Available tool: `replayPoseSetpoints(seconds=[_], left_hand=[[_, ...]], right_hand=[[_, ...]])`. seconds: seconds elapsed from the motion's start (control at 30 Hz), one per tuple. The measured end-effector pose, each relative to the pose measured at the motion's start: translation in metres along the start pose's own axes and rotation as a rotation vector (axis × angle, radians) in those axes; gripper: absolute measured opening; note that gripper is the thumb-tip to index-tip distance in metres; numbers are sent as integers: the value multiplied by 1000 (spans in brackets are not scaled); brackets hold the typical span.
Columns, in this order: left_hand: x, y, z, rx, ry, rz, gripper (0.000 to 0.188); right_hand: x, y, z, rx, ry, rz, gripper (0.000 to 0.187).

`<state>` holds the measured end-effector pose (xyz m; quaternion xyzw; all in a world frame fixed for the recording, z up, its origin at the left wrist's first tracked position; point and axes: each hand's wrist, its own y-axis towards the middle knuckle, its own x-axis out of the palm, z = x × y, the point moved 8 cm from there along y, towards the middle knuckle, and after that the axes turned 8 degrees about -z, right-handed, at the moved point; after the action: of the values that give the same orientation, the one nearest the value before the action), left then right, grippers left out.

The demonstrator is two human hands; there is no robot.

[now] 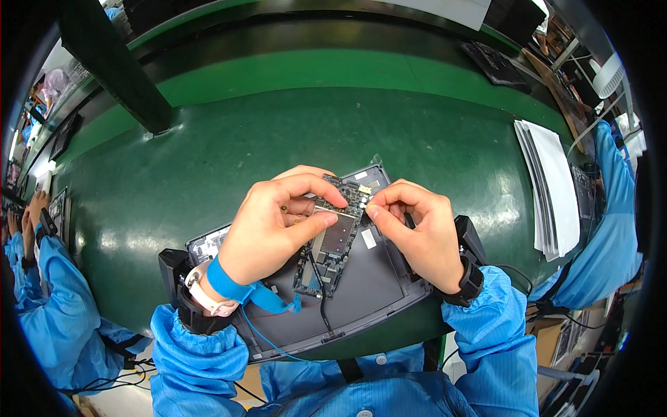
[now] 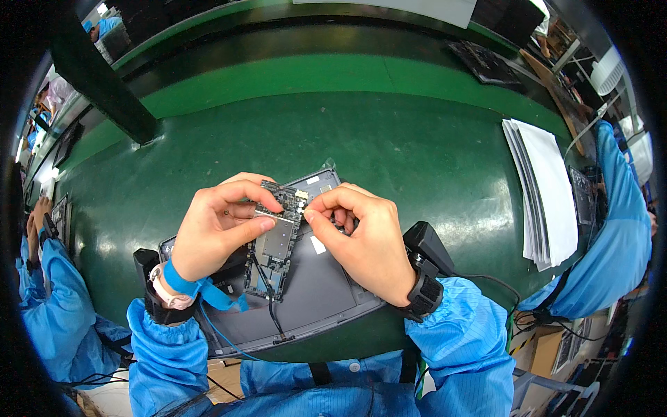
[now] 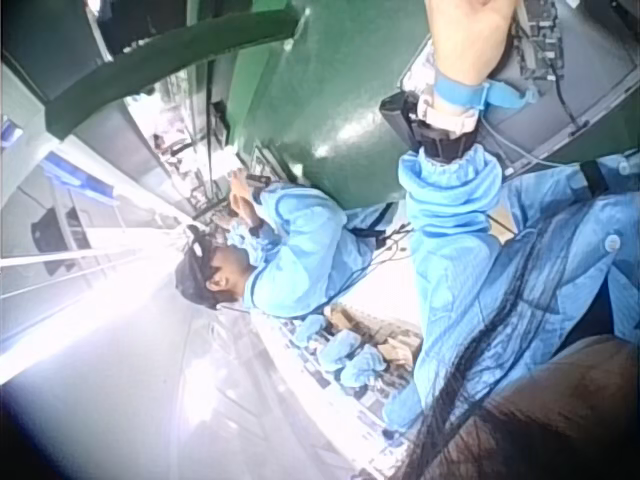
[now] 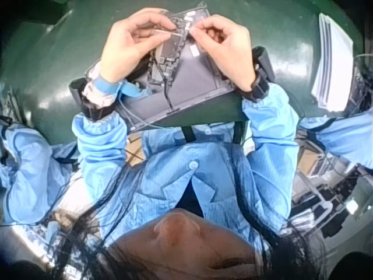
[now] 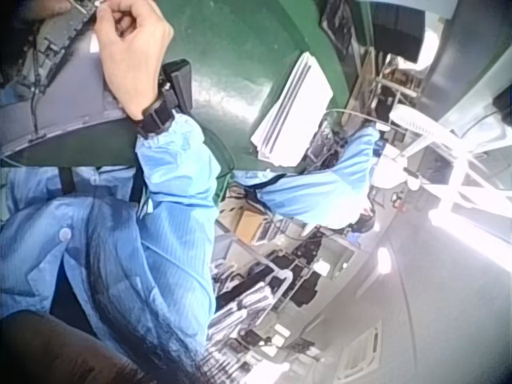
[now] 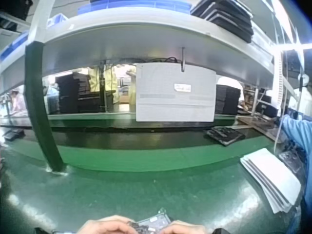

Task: Assembling internal components of laptops on an assembly line by connecting ribbon cables to the motherboard.

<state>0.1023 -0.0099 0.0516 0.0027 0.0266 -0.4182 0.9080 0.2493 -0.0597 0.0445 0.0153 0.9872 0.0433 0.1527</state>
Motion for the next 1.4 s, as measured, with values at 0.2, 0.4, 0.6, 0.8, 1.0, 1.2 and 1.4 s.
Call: replayPoseSetpoints(seconds=[0.2,0.4,0.6,0.8,1.0,1.2,1.4], left_hand=[[0,0,-1,-4,4,8,16],[0,0,-1,-11,6,7,17],[0,-1,-1,-18,14,4,17],[0,-1,-1,-14,28,-3,17],[0,-1,-3,-34,-2,3,18],[0,0,-2,-22,35,5,18],[0,-1,0,43,79,39,16]], right_hand=[[0,0,-2,-38,-20,1,5],[1,-1,-5,-104,-31,12,6],[1,-2,-8,-137,-70,28,7],[-1,0,-6,-88,-68,14,6],[-1,1,-6,-80,-57,-7,6],[0,-1,-6,-106,-51,14,6],[-1,-2,-10,-138,-96,30,6]])
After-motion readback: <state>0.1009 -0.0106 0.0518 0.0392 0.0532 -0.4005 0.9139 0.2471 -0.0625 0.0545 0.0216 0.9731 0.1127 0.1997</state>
